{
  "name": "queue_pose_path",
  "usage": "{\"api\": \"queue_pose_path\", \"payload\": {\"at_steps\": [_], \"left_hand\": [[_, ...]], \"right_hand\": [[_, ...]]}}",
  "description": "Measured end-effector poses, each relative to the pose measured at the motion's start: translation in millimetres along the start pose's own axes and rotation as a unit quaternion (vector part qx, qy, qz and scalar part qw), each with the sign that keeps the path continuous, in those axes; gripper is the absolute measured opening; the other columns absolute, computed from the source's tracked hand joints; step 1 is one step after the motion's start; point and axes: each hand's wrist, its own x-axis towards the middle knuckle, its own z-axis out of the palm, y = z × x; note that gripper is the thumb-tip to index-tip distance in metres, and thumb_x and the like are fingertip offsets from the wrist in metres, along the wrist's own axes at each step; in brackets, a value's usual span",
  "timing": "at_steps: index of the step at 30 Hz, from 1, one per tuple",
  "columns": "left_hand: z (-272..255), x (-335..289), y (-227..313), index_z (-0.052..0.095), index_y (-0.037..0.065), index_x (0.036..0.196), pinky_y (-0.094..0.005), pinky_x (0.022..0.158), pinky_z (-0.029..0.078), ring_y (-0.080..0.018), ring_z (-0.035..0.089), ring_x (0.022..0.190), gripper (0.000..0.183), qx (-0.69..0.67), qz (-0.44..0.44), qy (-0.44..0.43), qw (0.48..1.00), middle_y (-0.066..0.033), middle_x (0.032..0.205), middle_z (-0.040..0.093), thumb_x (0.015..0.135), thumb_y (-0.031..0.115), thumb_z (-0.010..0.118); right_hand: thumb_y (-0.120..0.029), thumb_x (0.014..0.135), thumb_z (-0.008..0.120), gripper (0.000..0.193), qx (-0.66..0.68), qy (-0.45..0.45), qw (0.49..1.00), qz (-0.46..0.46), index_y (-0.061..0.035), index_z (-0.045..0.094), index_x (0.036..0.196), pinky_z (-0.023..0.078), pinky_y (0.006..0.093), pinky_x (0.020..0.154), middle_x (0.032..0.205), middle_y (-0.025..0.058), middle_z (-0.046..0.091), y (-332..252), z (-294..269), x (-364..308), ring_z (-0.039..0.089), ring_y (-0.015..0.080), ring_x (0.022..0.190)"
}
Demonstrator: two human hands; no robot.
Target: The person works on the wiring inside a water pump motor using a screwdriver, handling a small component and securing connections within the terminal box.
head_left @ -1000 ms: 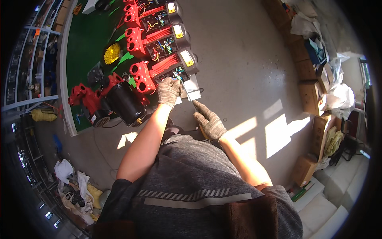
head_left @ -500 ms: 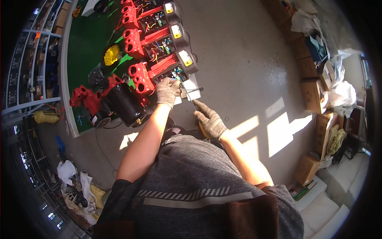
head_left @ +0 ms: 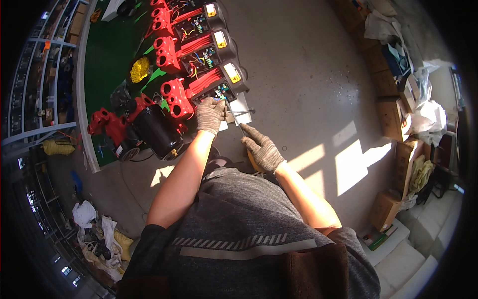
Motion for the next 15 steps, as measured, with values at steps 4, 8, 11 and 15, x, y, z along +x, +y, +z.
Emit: {"api": "queue_pose_path", "payload": {"at_steps": [4,8,11,15], "left_hand": [[1,-1,2,0.057,0.000,0.091,-0.0234,0.047,0.049,-0.0080,0.056,0.053,0.012,-0.004,0.000,-0.002,1.000,-0.0049,0.072,0.063,0.096,0.008,0.064],[1,0,1,0.057,0.000,0.091,-0.0241,0.047,0.049,-0.0083,0.057,0.053,0.012,-0.013,-0.002,-0.008,1.000,-0.0059,0.073,0.064,0.096,0.008,0.064],[0,-1,1,0.058,-0.001,0.092,-0.0250,0.046,0.051,-0.0098,0.060,0.053,0.012,0.006,0.000,0.005,1.000,-0.0073,0.075,0.066,0.096,0.008,0.065],[0,2,-2,0.058,-0.001,0.093,-0.0257,0.047,0.053,-0.0113,0.063,0.054,0.012,-0.001,0.004,0.003,1.000,-0.0082,0.076,0.067,0.096,0.009,0.065]], "right_hand": [[-0.022,0.102,0.055,0.050,0.011,0.001,1.000,-0.002,-0.0059,0.045,0.148,0.047,0.0335,0.096,0.119,0.0176,0.067,-9,-1,-1,0.062,0.0214,0.106],[-0.022,0.102,0.054,0.050,0.067,-0.021,0.997,0.042,-0.0063,0.044,0.148,0.051,0.0297,0.080,0.095,0.0144,0.068,-4,-4,2,0.063,0.0163,0.087],[-0.020,0.103,0.052,0.051,0.235,-0.067,0.965,0.099,-0.0079,0.039,0.151,0.054,0.0332,0.062,0.080,0.0126,0.064,-26,-14,0,0.064,0.0196,0.068],[-0.020,0.105,0.047,0.051,0.456,-0.100,0.859,0.209,-0.0095,0.033,0.153,0.054,0.0376,0.043,0.073,0.0122,0.061,-36,-20,3,0.062,0.0256,0.050]]}}
